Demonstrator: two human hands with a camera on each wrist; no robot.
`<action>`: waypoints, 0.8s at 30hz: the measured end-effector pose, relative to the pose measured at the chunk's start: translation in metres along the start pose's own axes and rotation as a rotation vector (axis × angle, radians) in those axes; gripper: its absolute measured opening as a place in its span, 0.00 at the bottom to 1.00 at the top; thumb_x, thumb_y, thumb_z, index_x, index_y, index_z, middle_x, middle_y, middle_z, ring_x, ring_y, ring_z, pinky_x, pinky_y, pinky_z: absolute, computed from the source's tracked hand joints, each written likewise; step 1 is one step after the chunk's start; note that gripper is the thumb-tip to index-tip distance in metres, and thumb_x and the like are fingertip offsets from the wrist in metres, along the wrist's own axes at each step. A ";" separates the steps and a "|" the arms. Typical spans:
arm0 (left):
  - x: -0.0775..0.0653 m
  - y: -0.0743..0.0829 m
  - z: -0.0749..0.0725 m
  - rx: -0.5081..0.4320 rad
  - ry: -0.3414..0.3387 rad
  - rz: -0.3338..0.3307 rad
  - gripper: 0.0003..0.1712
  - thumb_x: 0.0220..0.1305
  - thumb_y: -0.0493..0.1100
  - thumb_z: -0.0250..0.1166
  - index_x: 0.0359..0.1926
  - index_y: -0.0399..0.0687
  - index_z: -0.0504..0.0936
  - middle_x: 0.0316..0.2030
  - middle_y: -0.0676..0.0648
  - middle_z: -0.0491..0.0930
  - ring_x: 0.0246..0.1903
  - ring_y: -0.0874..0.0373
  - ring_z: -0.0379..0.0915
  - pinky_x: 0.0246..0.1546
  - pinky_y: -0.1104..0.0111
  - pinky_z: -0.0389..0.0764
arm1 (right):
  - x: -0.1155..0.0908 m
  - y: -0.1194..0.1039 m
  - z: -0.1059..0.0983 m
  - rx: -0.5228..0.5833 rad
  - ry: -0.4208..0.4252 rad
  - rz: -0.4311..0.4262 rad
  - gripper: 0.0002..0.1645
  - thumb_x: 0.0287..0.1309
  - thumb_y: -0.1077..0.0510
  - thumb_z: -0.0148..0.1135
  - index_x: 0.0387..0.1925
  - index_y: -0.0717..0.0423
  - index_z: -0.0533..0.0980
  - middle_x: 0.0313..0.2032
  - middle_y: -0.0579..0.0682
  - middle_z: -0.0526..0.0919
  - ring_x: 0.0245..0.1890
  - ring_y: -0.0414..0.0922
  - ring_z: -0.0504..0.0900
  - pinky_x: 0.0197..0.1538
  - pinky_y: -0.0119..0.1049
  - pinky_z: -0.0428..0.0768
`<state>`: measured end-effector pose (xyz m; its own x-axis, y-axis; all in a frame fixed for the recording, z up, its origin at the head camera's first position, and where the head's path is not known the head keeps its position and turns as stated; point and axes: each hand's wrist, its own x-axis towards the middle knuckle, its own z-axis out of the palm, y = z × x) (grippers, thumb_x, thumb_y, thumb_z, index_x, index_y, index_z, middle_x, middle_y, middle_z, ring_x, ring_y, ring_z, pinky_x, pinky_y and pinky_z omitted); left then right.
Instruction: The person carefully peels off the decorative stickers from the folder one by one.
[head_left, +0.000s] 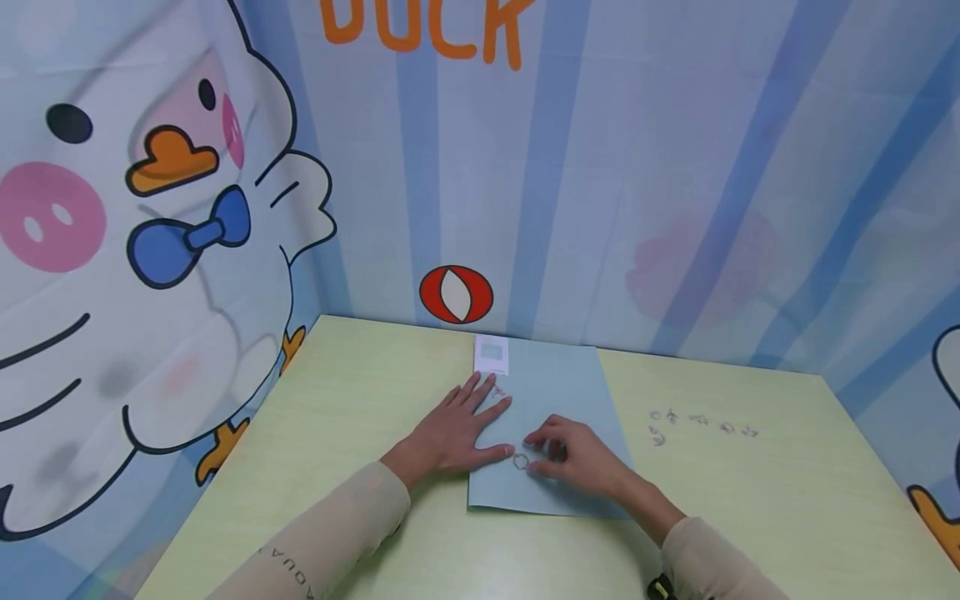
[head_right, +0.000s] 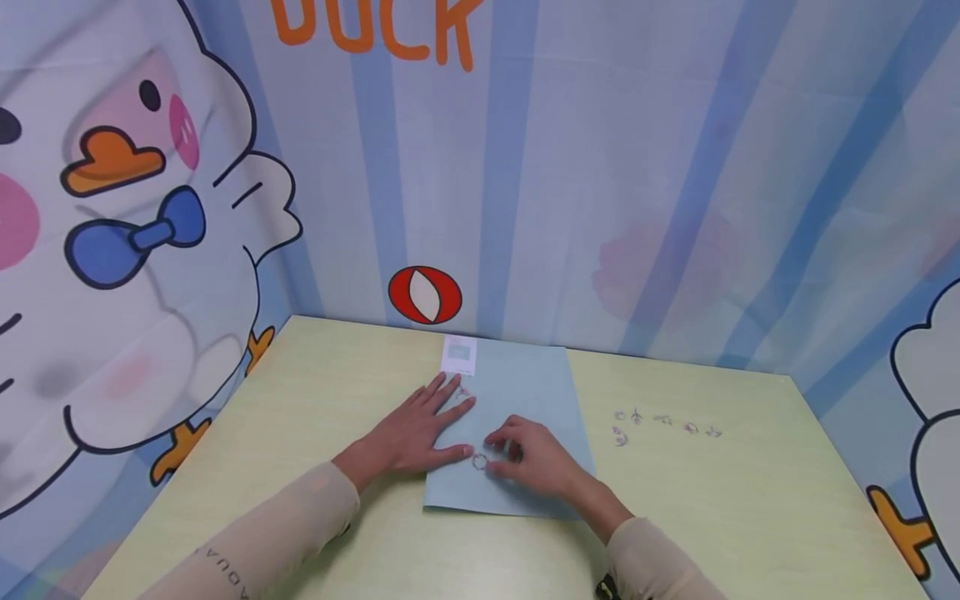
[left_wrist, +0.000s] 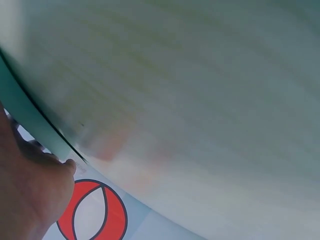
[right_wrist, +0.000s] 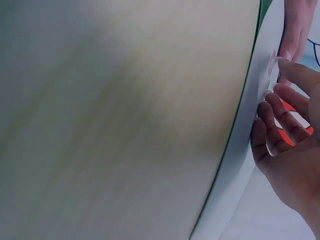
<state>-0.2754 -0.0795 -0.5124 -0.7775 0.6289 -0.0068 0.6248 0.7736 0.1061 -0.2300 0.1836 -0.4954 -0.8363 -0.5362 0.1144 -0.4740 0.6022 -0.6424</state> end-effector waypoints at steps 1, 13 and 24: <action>0.000 0.000 0.000 -0.001 0.002 0.002 0.51 0.72 0.80 0.43 0.86 0.64 0.52 0.86 0.46 0.38 0.84 0.42 0.29 0.81 0.45 0.48 | 0.000 -0.001 0.001 -0.008 -0.005 0.002 0.16 0.63 0.56 0.76 0.52 0.54 0.87 0.45 0.45 0.84 0.39 0.42 0.79 0.42 0.34 0.80; -0.001 0.002 -0.002 0.005 0.002 0.000 0.51 0.71 0.80 0.44 0.85 0.63 0.54 0.86 0.45 0.40 0.84 0.41 0.31 0.80 0.43 0.50 | 0.001 -0.005 0.009 -0.098 -0.022 -0.033 0.13 0.63 0.58 0.76 0.49 0.53 0.87 0.45 0.43 0.83 0.39 0.40 0.79 0.44 0.36 0.80; 0.000 0.003 -0.002 -0.013 -0.002 -0.007 0.51 0.71 0.80 0.47 0.85 0.62 0.56 0.86 0.45 0.40 0.84 0.41 0.30 0.80 0.43 0.50 | 0.002 -0.008 0.011 -0.112 -0.027 -0.020 0.11 0.63 0.58 0.76 0.47 0.53 0.87 0.44 0.42 0.83 0.38 0.40 0.79 0.43 0.35 0.80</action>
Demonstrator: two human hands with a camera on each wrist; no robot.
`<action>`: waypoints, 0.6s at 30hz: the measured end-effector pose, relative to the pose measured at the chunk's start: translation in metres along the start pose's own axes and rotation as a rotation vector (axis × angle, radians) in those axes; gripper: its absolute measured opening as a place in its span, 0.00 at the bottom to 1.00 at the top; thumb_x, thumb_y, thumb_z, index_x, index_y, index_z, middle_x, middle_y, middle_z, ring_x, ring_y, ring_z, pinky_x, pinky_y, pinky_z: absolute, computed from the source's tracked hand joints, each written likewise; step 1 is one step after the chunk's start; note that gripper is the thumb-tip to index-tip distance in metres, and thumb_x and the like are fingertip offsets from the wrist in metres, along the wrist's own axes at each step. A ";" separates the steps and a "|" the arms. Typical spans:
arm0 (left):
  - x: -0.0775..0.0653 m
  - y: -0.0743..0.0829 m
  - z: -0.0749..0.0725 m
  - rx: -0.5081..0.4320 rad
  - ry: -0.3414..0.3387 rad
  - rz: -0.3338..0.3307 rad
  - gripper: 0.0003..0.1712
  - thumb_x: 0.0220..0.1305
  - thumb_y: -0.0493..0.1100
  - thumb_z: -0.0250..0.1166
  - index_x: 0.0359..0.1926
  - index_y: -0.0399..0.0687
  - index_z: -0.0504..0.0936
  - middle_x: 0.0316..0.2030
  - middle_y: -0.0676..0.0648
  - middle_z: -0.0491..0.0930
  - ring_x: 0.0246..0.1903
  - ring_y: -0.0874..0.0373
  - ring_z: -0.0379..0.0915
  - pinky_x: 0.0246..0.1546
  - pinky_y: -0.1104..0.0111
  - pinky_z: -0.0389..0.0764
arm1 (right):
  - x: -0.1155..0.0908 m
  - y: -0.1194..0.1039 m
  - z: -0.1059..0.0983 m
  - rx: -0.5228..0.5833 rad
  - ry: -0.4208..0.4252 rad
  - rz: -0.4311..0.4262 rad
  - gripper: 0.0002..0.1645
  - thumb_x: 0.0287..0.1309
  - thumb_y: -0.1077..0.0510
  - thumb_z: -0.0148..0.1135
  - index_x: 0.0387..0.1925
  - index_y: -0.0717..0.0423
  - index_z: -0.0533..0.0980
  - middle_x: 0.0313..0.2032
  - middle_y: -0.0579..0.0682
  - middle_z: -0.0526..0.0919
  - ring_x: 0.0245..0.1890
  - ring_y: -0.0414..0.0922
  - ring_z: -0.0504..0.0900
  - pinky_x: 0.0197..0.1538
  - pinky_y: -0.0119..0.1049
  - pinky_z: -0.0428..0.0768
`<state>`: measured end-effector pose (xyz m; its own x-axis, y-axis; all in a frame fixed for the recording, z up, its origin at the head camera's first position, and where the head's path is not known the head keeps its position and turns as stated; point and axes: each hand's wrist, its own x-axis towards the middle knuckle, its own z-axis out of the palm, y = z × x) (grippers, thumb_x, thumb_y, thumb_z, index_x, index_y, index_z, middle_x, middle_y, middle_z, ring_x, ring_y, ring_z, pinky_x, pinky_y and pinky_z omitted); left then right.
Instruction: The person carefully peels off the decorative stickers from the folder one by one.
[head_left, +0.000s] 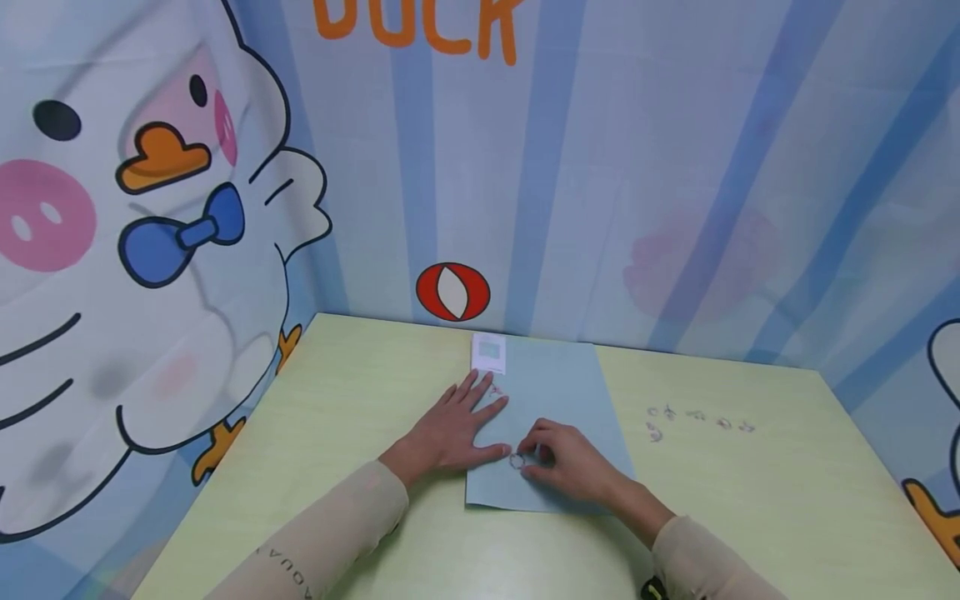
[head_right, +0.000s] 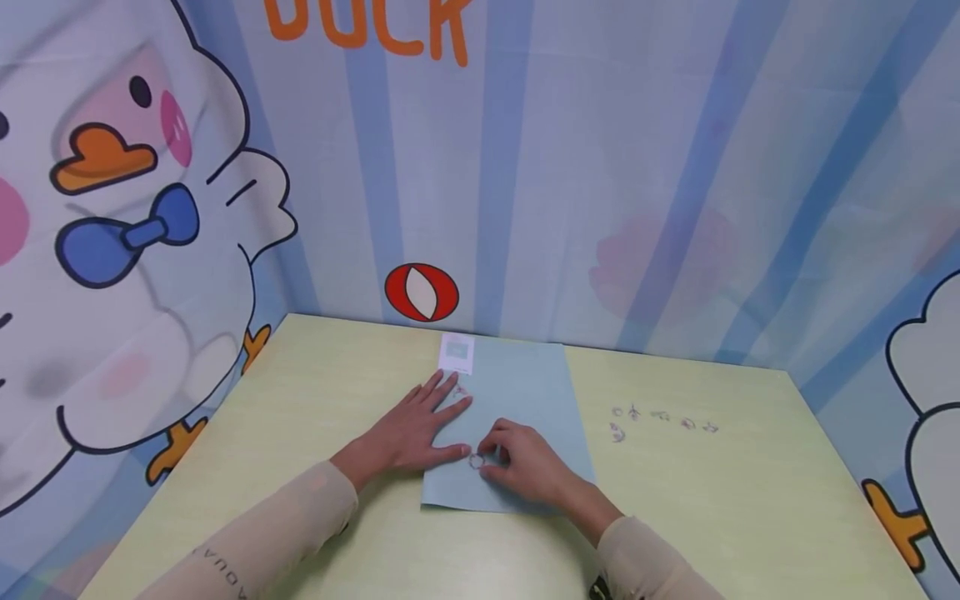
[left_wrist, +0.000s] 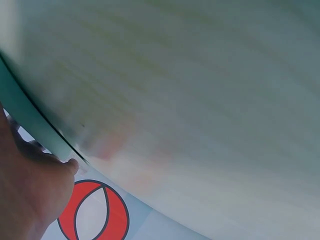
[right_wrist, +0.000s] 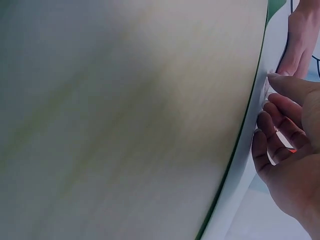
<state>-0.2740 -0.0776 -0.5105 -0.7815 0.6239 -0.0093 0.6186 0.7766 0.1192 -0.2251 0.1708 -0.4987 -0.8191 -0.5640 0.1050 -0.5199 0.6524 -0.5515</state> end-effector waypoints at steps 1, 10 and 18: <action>0.000 0.000 0.000 0.002 -0.001 0.000 0.51 0.71 0.80 0.47 0.85 0.62 0.55 0.86 0.45 0.40 0.84 0.41 0.30 0.80 0.43 0.50 | 0.000 0.000 0.000 -0.003 0.001 0.001 0.11 0.63 0.58 0.76 0.47 0.52 0.87 0.44 0.42 0.83 0.38 0.40 0.79 0.43 0.35 0.80; 0.002 0.000 0.001 0.019 -0.005 0.000 0.52 0.70 0.80 0.47 0.85 0.63 0.54 0.86 0.45 0.39 0.84 0.41 0.29 0.80 0.46 0.51 | 0.001 0.003 0.001 0.014 0.018 -0.002 0.10 0.61 0.60 0.77 0.43 0.53 0.86 0.40 0.42 0.82 0.35 0.39 0.77 0.40 0.34 0.79; 0.001 0.000 0.000 0.008 0.005 0.004 0.51 0.70 0.80 0.48 0.85 0.61 0.56 0.86 0.45 0.40 0.84 0.41 0.30 0.80 0.46 0.51 | 0.003 0.004 0.003 0.087 0.010 0.065 0.10 0.62 0.60 0.77 0.43 0.53 0.84 0.37 0.42 0.82 0.36 0.39 0.78 0.41 0.33 0.80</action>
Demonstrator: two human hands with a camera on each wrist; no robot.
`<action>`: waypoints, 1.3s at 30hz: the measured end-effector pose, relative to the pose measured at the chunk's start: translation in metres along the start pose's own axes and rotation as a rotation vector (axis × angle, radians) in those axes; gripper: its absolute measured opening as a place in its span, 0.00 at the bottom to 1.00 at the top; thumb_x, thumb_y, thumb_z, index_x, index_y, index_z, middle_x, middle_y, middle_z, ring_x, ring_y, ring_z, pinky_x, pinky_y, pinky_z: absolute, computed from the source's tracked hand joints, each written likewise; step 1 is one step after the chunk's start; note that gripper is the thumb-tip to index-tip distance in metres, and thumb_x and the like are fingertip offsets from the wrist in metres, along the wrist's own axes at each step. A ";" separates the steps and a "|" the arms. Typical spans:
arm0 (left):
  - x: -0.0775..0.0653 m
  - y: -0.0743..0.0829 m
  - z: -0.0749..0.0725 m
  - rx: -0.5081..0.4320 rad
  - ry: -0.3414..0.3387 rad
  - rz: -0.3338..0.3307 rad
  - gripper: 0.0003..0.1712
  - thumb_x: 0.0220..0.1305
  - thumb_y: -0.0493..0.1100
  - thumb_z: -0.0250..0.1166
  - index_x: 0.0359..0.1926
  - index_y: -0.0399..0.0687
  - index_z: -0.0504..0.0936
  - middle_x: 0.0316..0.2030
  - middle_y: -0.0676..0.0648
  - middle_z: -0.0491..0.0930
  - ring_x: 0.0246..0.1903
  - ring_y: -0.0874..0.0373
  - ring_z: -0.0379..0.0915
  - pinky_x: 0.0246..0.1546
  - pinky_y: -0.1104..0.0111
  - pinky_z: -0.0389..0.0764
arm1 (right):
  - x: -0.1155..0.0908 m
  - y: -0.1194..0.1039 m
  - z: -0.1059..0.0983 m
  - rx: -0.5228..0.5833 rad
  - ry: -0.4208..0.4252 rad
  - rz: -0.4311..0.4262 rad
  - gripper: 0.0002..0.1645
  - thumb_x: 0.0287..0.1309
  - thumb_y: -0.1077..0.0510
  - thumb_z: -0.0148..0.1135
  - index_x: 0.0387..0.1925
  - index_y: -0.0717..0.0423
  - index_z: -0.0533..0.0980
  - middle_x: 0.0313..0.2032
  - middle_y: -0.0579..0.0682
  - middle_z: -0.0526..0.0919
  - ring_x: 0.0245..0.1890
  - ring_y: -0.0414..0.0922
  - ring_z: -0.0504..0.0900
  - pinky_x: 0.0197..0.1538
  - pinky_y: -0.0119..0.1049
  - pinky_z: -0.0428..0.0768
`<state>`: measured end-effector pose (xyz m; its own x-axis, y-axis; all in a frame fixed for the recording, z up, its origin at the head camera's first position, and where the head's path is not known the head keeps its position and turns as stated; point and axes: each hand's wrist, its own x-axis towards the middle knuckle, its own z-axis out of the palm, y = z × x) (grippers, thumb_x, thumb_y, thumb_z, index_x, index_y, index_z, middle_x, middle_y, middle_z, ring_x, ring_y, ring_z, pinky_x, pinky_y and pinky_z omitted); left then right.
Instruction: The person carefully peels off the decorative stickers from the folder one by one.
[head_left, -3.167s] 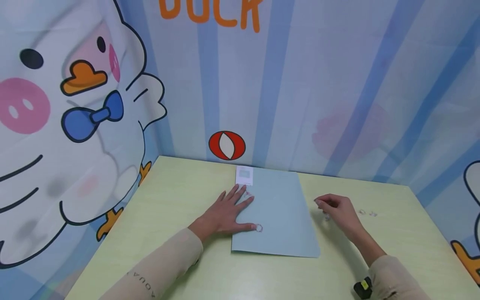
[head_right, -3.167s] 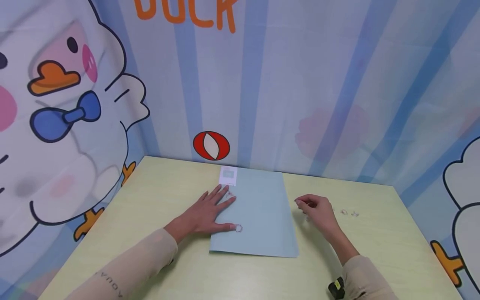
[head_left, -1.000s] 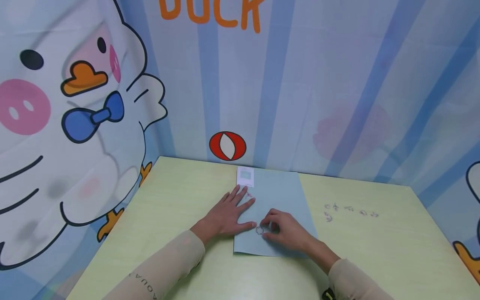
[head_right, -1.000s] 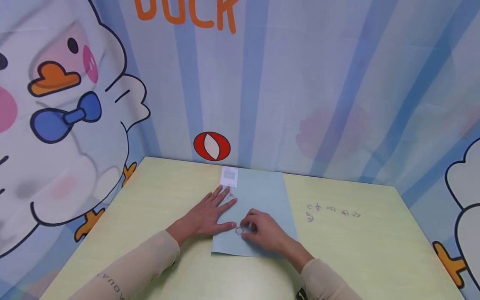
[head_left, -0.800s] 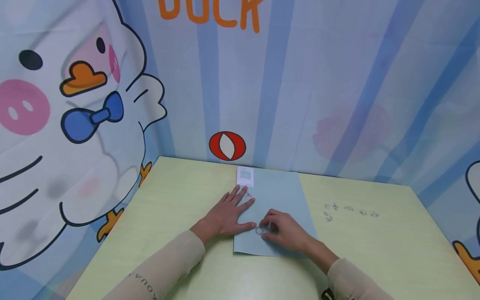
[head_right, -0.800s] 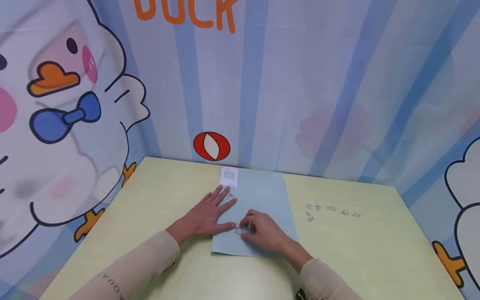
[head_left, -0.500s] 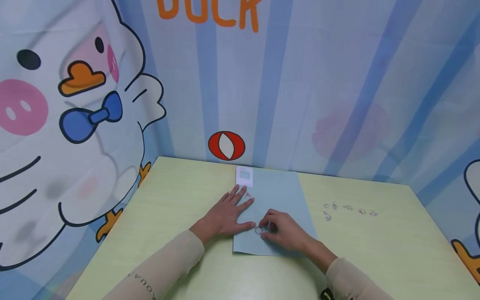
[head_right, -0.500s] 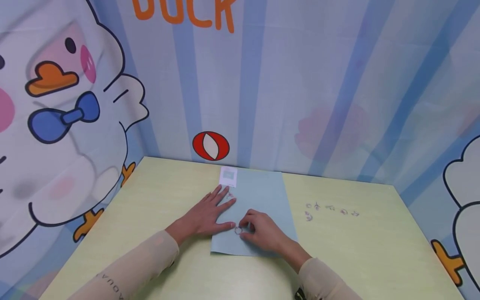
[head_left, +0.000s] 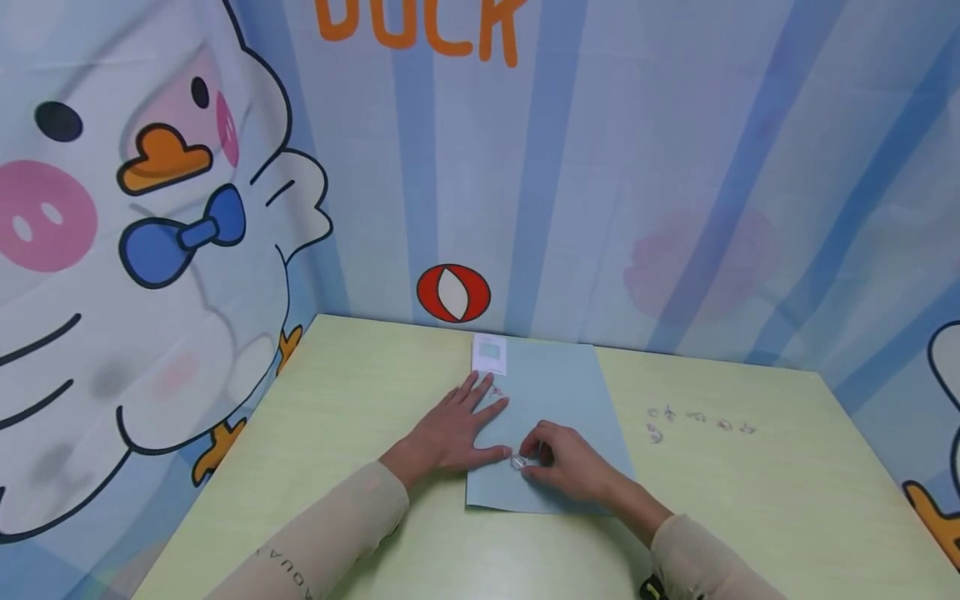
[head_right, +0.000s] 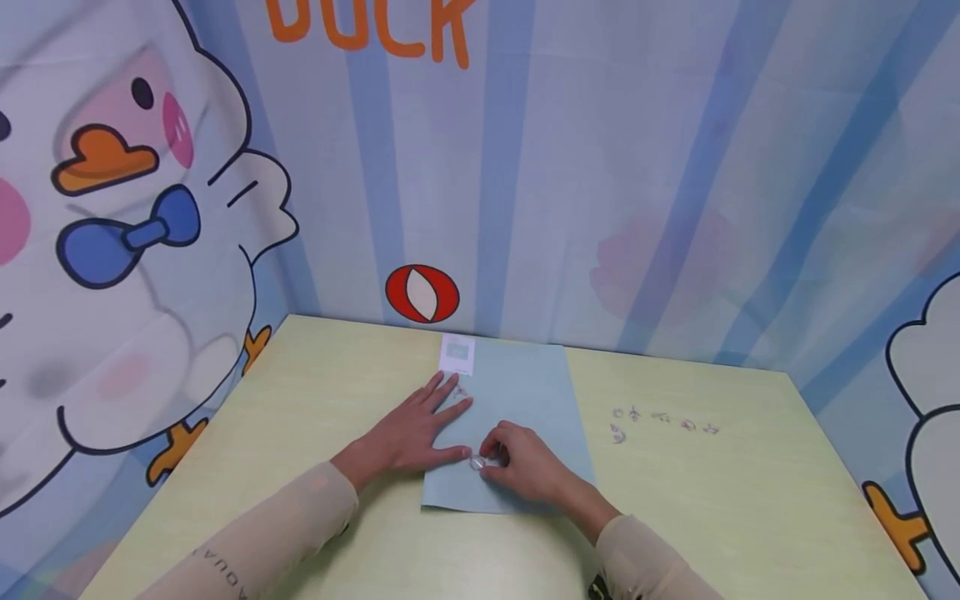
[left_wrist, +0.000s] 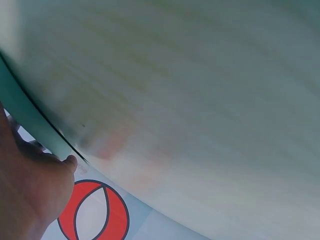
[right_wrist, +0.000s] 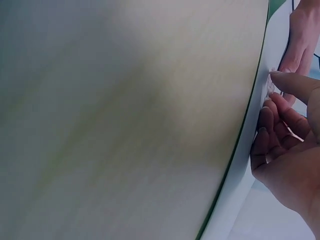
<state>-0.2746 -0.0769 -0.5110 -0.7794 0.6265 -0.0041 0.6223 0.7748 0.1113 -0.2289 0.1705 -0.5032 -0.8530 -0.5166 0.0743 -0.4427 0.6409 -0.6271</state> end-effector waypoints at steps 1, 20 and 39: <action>0.000 0.000 0.000 0.000 0.001 -0.001 0.51 0.70 0.80 0.48 0.85 0.61 0.56 0.86 0.45 0.40 0.84 0.41 0.30 0.80 0.46 0.51 | 0.000 0.000 0.000 0.016 -0.005 0.015 0.10 0.62 0.60 0.77 0.43 0.53 0.83 0.37 0.42 0.81 0.36 0.39 0.78 0.42 0.33 0.80; 0.000 0.000 0.002 -0.004 0.008 -0.013 0.51 0.71 0.80 0.47 0.85 0.62 0.55 0.86 0.46 0.39 0.84 0.42 0.29 0.80 0.46 0.51 | 0.004 -0.001 -0.006 0.178 -0.052 0.164 0.03 0.68 0.59 0.71 0.39 0.54 0.84 0.32 0.45 0.80 0.35 0.44 0.75 0.38 0.34 0.74; -0.001 0.000 0.002 -0.005 -0.001 -0.015 0.51 0.71 0.80 0.47 0.85 0.63 0.54 0.86 0.46 0.39 0.84 0.42 0.29 0.80 0.47 0.51 | 0.001 0.003 -0.010 0.250 -0.061 0.181 0.02 0.69 0.61 0.67 0.40 0.55 0.84 0.34 0.46 0.81 0.38 0.45 0.76 0.43 0.36 0.76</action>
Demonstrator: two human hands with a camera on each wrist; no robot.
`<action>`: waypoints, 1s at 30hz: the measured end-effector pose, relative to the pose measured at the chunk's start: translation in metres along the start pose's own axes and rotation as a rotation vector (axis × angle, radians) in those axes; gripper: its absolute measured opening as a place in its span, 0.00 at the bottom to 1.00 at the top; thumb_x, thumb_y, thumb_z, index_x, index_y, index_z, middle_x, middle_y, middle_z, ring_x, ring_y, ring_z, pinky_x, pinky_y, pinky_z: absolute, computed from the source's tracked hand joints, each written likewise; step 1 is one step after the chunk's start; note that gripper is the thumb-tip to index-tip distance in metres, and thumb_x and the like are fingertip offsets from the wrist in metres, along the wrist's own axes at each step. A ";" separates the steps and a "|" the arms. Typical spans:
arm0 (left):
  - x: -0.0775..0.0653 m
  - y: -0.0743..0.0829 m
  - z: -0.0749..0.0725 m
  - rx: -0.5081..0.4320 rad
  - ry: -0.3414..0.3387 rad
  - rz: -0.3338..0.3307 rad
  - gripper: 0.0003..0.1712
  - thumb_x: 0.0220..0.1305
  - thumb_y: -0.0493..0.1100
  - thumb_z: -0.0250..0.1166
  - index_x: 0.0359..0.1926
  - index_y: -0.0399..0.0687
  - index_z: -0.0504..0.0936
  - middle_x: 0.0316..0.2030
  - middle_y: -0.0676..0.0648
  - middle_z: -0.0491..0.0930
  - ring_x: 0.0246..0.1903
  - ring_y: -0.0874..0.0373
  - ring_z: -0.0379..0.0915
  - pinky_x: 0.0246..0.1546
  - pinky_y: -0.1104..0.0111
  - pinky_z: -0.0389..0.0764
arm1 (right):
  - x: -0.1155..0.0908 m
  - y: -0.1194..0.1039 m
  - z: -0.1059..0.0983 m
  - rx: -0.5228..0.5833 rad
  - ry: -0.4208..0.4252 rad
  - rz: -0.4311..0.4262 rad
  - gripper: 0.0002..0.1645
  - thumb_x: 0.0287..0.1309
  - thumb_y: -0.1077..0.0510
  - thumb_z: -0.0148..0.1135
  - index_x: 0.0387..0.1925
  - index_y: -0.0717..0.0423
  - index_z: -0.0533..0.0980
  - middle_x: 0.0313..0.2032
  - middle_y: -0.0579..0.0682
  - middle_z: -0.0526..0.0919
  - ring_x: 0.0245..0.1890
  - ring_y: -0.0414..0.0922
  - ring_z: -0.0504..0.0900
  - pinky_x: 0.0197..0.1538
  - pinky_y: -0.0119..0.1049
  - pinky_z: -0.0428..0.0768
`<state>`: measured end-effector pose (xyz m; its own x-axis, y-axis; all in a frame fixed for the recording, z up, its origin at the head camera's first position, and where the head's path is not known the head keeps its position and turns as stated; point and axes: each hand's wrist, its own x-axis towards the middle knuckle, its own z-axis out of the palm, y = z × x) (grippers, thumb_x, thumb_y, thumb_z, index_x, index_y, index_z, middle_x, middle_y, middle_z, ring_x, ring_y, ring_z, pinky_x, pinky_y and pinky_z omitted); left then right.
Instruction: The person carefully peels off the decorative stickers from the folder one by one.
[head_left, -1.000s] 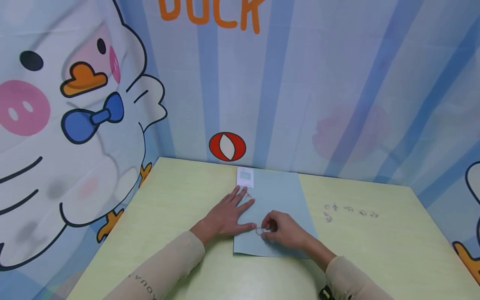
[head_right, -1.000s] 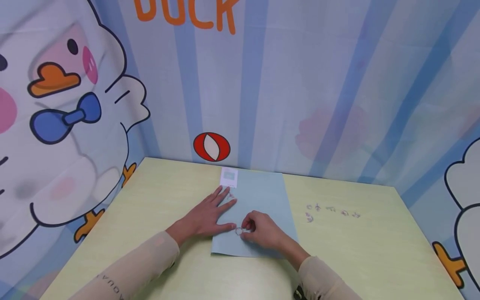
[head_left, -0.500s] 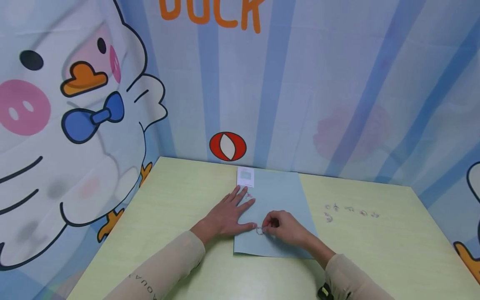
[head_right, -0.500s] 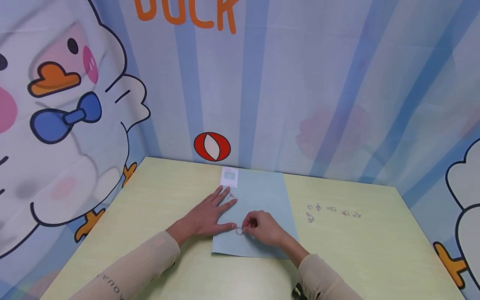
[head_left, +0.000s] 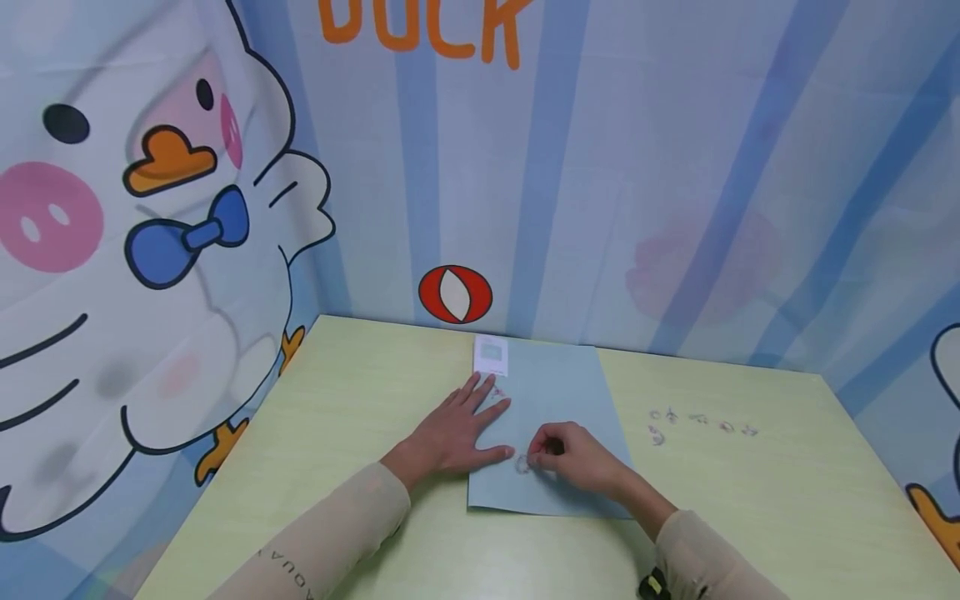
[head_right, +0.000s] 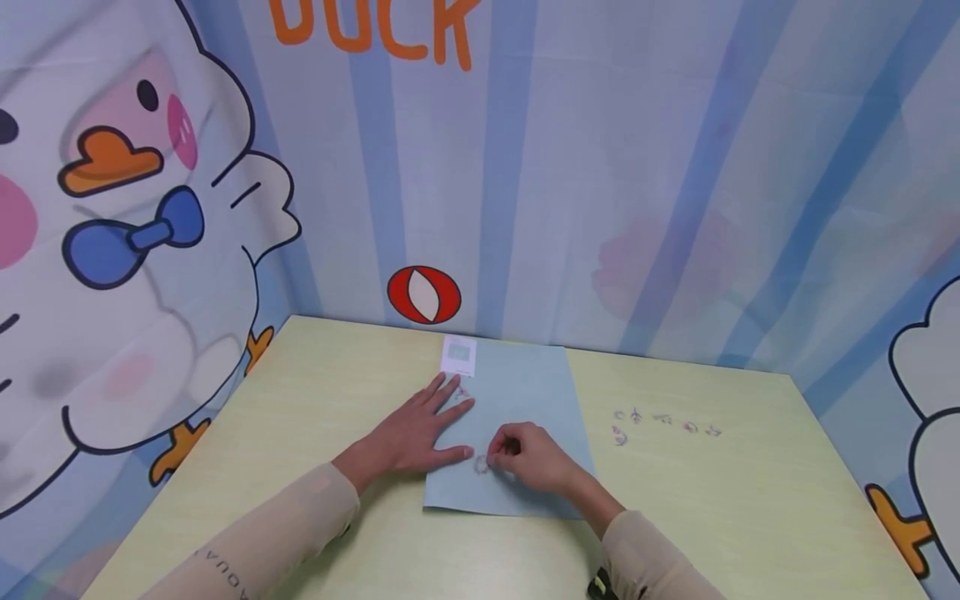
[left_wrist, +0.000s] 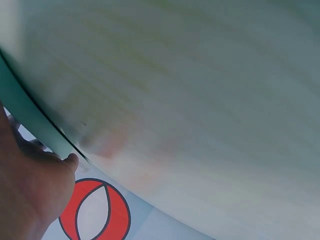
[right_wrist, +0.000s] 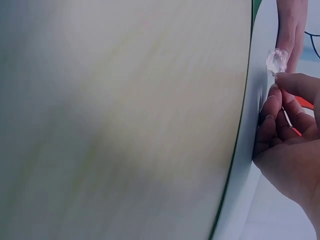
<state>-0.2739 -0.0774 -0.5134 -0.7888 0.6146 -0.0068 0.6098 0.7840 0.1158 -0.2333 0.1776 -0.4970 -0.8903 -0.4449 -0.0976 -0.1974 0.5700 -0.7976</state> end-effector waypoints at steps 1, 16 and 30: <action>0.000 0.000 0.000 0.003 -0.003 -0.002 0.51 0.71 0.80 0.47 0.86 0.64 0.53 0.86 0.47 0.38 0.84 0.42 0.29 0.80 0.47 0.51 | 0.000 0.001 0.000 0.007 0.001 -0.001 0.03 0.69 0.62 0.66 0.40 0.55 0.84 0.34 0.46 0.81 0.38 0.45 0.76 0.43 0.36 0.76; 0.000 0.000 0.000 -0.014 -0.005 -0.011 0.52 0.70 0.81 0.46 0.86 0.65 0.53 0.86 0.48 0.37 0.84 0.44 0.28 0.81 0.48 0.50 | -0.008 0.003 -0.013 0.164 0.007 -0.050 0.04 0.74 0.62 0.61 0.45 0.58 0.81 0.34 0.54 0.86 0.37 0.51 0.82 0.43 0.36 0.79; -0.001 0.002 -0.003 -0.017 0.008 -0.002 0.52 0.70 0.81 0.46 0.85 0.62 0.54 0.86 0.45 0.40 0.84 0.42 0.31 0.80 0.47 0.51 | -0.018 0.002 -0.049 0.199 0.170 -0.050 0.05 0.71 0.61 0.67 0.43 0.59 0.84 0.41 0.56 0.90 0.46 0.61 0.85 0.49 0.47 0.84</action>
<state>-0.2720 -0.0774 -0.5100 -0.7906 0.6123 0.0006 0.6070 0.7836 0.1328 -0.2376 0.2206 -0.4673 -0.9409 -0.3372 0.0331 -0.1734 0.3953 -0.9020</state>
